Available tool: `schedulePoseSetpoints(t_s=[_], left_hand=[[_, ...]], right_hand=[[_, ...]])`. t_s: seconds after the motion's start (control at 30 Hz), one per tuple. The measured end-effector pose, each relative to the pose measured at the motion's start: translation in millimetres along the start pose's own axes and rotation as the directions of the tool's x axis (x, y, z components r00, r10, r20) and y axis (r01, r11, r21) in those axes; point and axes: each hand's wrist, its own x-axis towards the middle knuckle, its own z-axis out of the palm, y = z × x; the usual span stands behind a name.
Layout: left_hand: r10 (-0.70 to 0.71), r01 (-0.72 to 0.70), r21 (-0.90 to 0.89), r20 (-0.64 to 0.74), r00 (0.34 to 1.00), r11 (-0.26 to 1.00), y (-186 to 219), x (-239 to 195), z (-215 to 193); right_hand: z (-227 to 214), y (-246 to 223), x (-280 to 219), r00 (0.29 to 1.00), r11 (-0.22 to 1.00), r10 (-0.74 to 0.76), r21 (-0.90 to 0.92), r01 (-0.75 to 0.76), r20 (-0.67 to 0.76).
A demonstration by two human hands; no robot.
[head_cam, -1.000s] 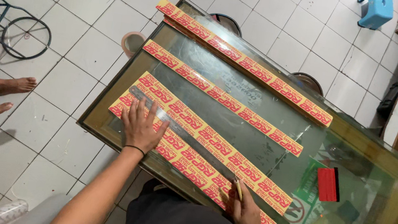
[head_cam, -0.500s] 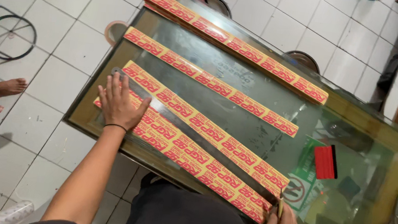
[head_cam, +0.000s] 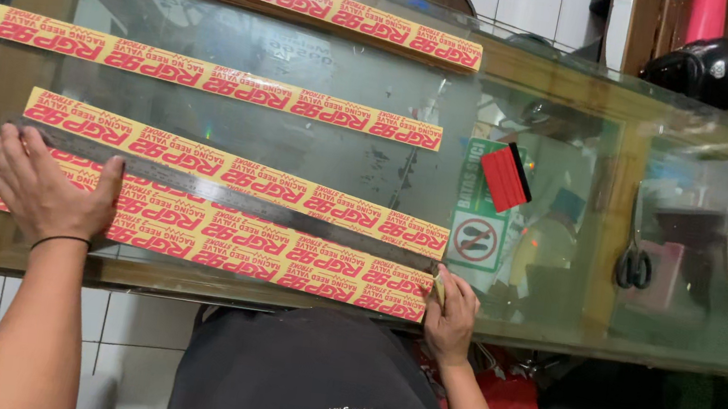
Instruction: The person uses a metal ruler and a utility knife to cut long strips of red and yellow patterned stickers on a glass table. They align the ruler, score the sticker material, and then peel away the cut sections.
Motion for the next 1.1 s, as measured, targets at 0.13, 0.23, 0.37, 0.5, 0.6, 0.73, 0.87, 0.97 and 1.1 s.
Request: schedulePoseSetpoints(t_s=[0.13,0.23,0.37,0.5,0.6,0.73,0.87,0.97,1.1], left_hand=[[-0.059,0.059,-0.001,0.063,0.996,0.998,5,2,-2],[-0.066,0.065,0.009,0.068,0.996,0.998,5,3,-2],[-0.047,0.046,0.013,0.050,0.998,0.999,8,3,-2],[-0.032,0.032,0.013,0.035,0.999,0.999,7,3,-3],[-0.031,0.030,0.011,0.032,0.999,0.999,1,2,2],[-0.020,0.020,0.007,0.023,1.000,1.000,3,2,0],[-0.051,0.052,-0.005,0.057,0.997,0.999,8,4,-5],[-0.042,0.043,-0.001,0.047,0.998,0.999,6,3,-3],[-0.054,0.054,-0.008,0.050,0.997,0.998,7,4,-3]], right_hand=[[3,-6,9,0.997,0.997,0.077,-0.021,-0.078,-0.030],[7,-1,6,0.989,0.989,0.145,0.000,-0.145,-0.011],[10,4,5,0.987,0.987,0.161,0.012,-0.161,-0.026],[11,7,4,0.985,0.986,0.166,0.026,-0.165,-0.039],[13,13,0,0.986,0.987,0.162,0.027,-0.161,-0.028],[14,16,-3,0.986,0.986,0.163,0.041,-0.162,-0.031],[13,17,-2,0.984,0.984,0.175,0.036,-0.174,-0.022],[11,15,-1,0.985,0.984,0.174,0.045,-0.173,-0.010],[9,12,1,0.982,0.981,0.188,0.058,-0.188,-0.009]])
